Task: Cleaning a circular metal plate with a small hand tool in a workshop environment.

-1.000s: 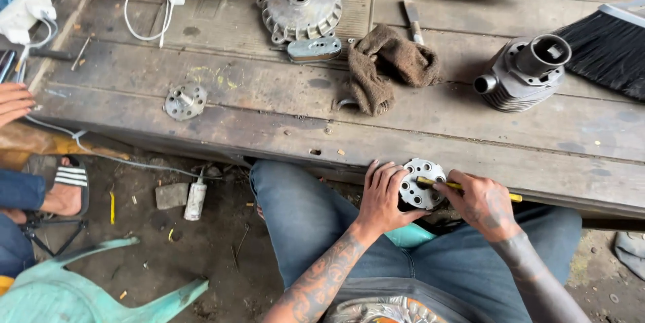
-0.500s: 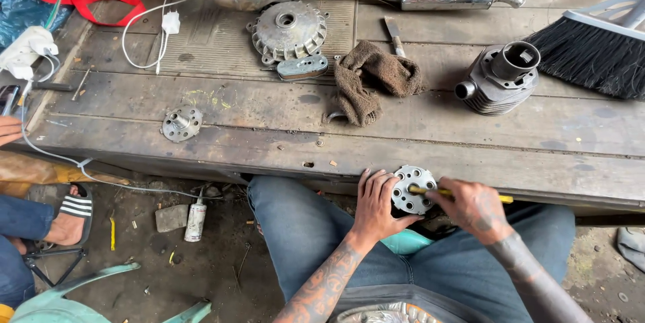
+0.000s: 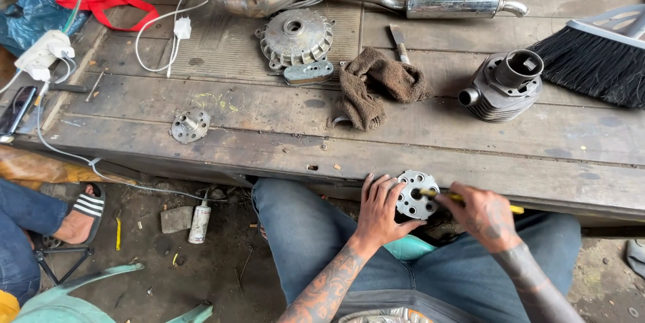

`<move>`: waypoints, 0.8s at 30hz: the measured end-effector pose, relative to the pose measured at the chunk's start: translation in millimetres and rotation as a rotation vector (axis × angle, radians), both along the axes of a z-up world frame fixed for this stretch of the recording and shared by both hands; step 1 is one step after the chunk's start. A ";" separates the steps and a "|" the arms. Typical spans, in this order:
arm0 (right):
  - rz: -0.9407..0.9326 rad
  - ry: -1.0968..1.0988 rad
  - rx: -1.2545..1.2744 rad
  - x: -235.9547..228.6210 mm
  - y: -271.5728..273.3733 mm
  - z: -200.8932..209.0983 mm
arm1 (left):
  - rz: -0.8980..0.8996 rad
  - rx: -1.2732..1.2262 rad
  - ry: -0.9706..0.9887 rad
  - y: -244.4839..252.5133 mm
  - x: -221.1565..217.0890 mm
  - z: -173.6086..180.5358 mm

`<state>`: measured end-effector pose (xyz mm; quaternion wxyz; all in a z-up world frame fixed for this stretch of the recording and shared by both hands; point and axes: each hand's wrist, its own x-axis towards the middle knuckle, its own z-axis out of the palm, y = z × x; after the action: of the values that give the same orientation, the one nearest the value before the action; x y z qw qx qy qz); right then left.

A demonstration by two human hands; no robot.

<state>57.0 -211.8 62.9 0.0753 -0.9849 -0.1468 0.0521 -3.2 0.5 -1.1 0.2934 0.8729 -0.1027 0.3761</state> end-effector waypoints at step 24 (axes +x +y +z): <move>0.020 -0.082 -0.105 15.5 -5.1 -25.8 | -0.076 0.013 0.197 4.9 -6.1 14.6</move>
<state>72.5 -216.9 37.2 0.0169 -0.9873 -0.1567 0.0204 -9.3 5.3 13.5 0.3103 0.9030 -0.1090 0.2763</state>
